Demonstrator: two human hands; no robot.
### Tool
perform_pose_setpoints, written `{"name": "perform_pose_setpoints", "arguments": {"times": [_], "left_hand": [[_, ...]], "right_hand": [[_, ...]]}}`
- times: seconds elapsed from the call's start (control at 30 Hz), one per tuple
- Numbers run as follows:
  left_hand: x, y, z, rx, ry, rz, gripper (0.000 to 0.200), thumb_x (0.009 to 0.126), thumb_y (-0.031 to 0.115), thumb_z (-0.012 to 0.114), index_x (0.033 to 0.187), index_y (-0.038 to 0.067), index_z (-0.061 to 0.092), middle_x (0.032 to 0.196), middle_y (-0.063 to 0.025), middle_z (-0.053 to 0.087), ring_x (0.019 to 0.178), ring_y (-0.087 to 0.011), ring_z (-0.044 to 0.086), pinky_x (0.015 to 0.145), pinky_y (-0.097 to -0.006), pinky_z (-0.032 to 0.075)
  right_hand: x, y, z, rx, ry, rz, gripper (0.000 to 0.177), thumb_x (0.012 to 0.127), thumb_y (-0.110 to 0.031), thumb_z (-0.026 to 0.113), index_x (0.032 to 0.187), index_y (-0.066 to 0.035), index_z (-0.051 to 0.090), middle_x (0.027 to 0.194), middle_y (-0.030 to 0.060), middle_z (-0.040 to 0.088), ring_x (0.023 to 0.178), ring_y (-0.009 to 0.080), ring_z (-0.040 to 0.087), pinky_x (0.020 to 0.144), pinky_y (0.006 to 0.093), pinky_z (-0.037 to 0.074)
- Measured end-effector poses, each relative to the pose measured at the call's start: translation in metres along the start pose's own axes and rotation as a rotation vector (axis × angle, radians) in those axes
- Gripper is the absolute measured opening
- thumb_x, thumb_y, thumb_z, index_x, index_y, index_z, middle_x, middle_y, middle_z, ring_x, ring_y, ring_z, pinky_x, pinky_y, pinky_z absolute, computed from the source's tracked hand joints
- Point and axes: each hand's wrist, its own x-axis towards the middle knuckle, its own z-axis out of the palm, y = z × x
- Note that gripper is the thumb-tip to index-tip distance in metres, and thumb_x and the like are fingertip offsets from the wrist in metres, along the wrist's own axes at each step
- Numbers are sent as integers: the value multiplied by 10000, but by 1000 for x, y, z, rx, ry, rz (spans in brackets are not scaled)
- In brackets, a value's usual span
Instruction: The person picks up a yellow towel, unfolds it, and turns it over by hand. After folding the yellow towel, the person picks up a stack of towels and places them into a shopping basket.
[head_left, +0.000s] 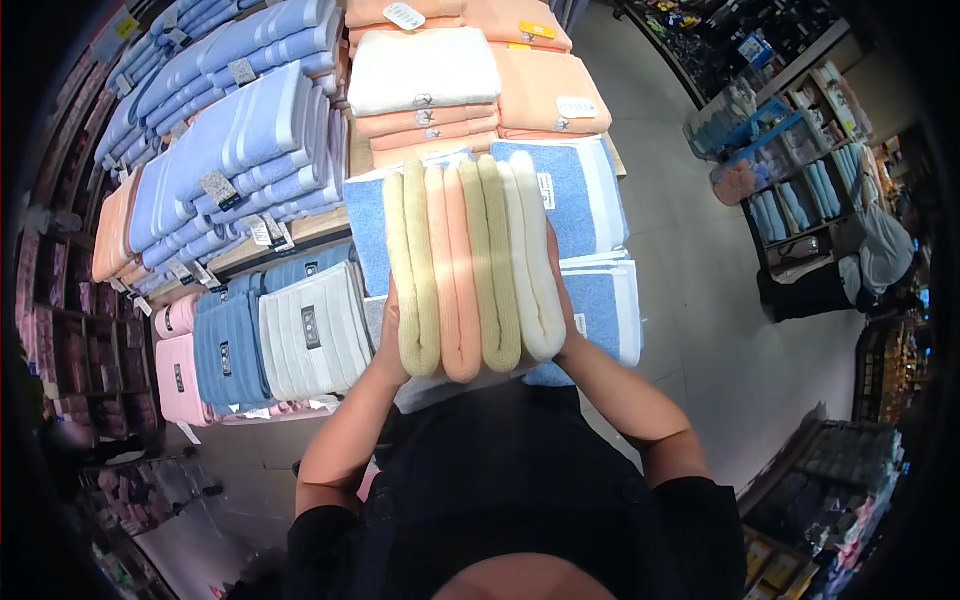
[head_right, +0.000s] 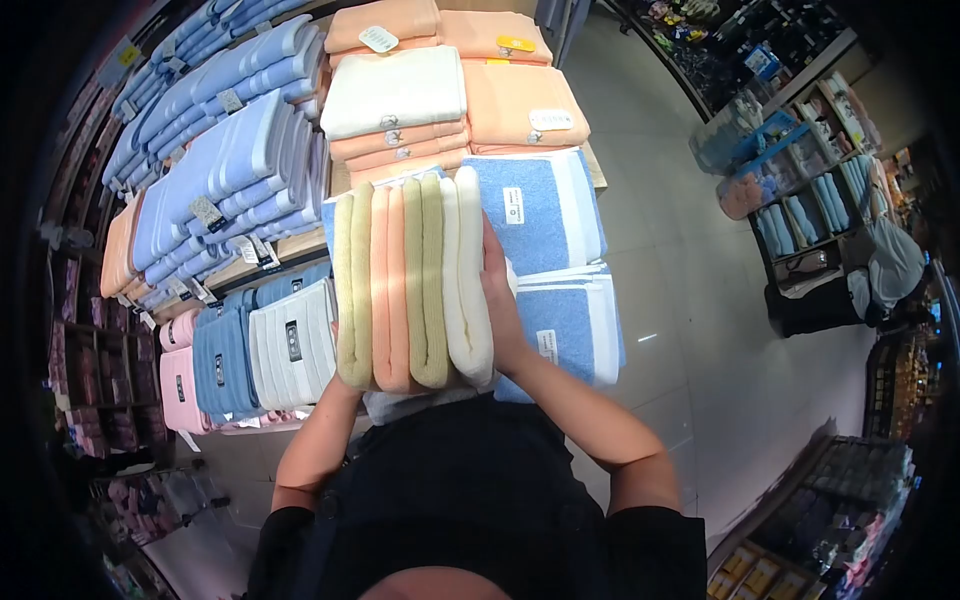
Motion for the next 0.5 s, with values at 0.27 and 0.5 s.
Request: {"name": "perform_pose_setpoints", "arguments": {"times": [0.27, 0.5], "left_hand": [[-25, 35, 34, 167, 1, -146, 1377, 494, 754, 686, 1432, 6, 10, 1443, -145, 238, 1321, -246, 285, 1071, -385, 244], [-59, -33, 8, 971, -18, 37, 1183, 543, 486, 833, 1401, -20, 195, 1414, -165, 312, 1319, -263, 297, 1066, -384, 268]], "right_hand": [[-10, -14, 1, 70, -20, -167, 723, 944, -479, 353, 1430, -9, 95, 1428, 152, 230, 1314, 233, 269, 1082, 370, 234], [-30, 54, -29, -107, -179, -14, 573, 976, -325, 336, 1430, -36, 138, 1450, 129, 216, 1325, 227, 264, 1085, 362, 239]]}}
